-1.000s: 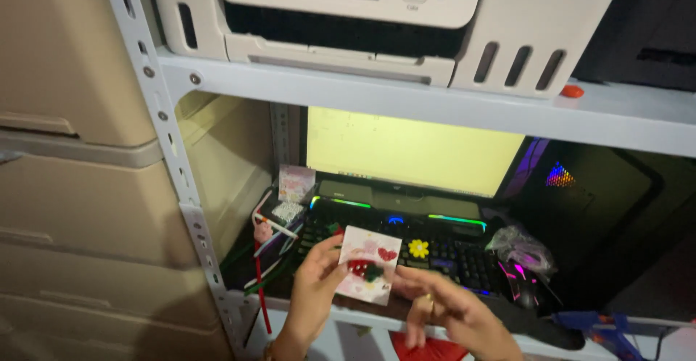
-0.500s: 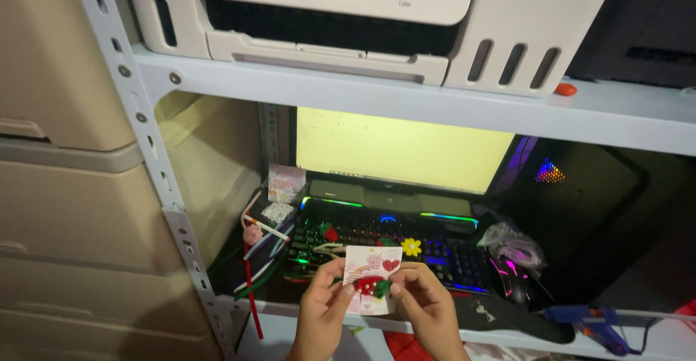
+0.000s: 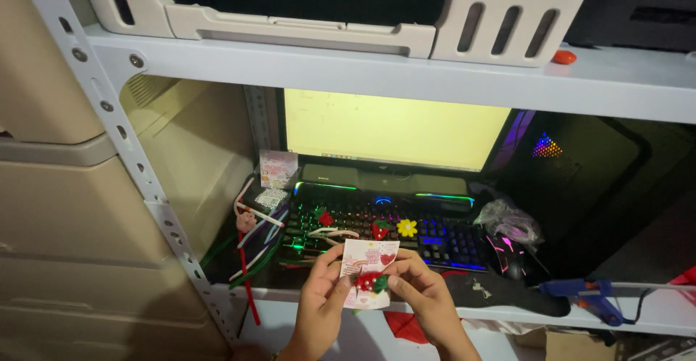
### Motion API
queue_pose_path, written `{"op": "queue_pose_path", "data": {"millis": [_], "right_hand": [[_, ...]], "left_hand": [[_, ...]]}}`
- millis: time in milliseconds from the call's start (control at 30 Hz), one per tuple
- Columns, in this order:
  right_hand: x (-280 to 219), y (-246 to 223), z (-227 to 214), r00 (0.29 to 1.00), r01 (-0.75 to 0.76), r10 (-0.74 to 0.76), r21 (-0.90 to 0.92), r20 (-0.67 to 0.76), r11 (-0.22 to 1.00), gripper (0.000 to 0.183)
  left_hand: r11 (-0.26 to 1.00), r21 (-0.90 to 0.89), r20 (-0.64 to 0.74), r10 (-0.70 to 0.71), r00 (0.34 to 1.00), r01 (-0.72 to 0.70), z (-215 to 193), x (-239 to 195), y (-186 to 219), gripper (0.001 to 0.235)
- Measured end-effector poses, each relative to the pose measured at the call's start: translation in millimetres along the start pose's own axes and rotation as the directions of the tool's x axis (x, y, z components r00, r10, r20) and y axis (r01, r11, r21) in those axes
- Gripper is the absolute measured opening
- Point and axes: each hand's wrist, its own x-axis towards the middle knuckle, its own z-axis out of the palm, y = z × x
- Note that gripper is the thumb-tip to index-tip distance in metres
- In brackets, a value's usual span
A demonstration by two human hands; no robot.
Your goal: Assembling decorative flowers using pipe cleaners and small plastic charms, using a glue gun for attachment.
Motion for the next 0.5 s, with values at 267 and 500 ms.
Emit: {"op": "queue_pose_path", "data": {"millis": [267,500], "right_hand": [[-1,10,6,0.992,-0.029,0.038,0.077,-0.117,0.997,0.016],[-2,18,7,0.974,-0.114,0.152,0.218,-0.168,0.969,0.019]], "left_hand": [[0.989,-0.045,0.079,-0.138,0.987,0.141,2,0,1,0.076],[0.983,0.037,-0.063,-0.179,0.982,0.181,-1,-2,-16,0.051]]}}
